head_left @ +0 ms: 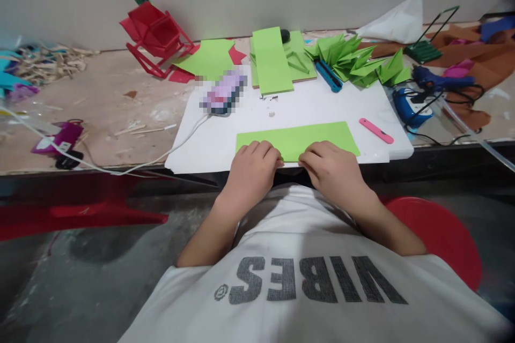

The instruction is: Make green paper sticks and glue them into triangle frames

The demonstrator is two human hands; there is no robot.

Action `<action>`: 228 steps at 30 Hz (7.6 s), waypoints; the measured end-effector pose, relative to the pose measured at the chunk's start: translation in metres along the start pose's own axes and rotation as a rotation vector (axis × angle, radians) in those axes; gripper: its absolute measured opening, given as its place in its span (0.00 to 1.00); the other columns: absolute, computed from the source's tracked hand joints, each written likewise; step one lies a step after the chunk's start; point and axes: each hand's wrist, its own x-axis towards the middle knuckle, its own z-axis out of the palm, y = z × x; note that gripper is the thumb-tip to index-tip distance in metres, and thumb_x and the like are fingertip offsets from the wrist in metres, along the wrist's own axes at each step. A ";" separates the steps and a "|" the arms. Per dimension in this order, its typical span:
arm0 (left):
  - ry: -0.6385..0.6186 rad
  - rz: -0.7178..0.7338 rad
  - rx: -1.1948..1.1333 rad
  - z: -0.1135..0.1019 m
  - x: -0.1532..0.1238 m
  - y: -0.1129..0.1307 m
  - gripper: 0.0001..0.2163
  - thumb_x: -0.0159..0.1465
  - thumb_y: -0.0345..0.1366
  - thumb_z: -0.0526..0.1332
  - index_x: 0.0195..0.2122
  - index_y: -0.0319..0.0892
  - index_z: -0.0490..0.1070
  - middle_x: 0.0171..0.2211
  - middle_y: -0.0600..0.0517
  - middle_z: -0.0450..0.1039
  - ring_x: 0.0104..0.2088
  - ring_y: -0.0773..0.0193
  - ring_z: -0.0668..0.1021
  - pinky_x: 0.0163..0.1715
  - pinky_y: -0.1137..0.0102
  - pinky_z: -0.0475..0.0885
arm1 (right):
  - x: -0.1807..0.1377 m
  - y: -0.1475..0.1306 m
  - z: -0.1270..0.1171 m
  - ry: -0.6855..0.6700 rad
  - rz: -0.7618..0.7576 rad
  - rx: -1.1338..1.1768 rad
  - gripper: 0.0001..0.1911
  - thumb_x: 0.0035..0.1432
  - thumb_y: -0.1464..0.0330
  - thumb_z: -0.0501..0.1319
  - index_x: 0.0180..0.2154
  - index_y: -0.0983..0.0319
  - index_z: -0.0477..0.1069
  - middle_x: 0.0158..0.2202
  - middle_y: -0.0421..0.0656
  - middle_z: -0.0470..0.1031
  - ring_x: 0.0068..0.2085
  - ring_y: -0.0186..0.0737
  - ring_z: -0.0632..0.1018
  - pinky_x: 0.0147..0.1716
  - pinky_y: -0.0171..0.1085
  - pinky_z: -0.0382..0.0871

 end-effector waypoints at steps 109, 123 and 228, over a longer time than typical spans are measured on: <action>0.152 -0.311 -0.269 -0.007 -0.047 -0.043 0.12 0.71 0.26 0.58 0.42 0.49 0.79 0.59 0.45 0.82 0.63 0.46 0.77 0.62 0.48 0.69 | -0.023 0.071 -0.019 -0.023 0.320 -0.050 0.10 0.71 0.68 0.60 0.42 0.59 0.82 0.44 0.52 0.85 0.51 0.60 0.81 0.52 0.54 0.73; 0.089 -0.318 -0.062 0.002 -0.060 0.015 0.18 0.72 0.34 0.63 0.61 0.45 0.82 0.62 0.39 0.85 0.63 0.41 0.84 0.62 0.47 0.73 | -0.026 0.066 -0.018 -0.005 0.242 0.060 0.16 0.71 0.74 0.56 0.42 0.57 0.83 0.49 0.49 0.87 0.53 0.55 0.82 0.55 0.54 0.65; -0.166 -0.333 -0.137 -0.020 0.005 -0.028 0.12 0.74 0.41 0.65 0.33 0.45 0.76 0.47 0.42 0.79 0.50 0.45 0.78 0.55 0.48 0.73 | 0.000 0.047 -0.005 0.025 0.294 0.034 0.16 0.75 0.64 0.59 0.37 0.59 0.84 0.42 0.50 0.86 0.48 0.56 0.78 0.60 0.59 0.57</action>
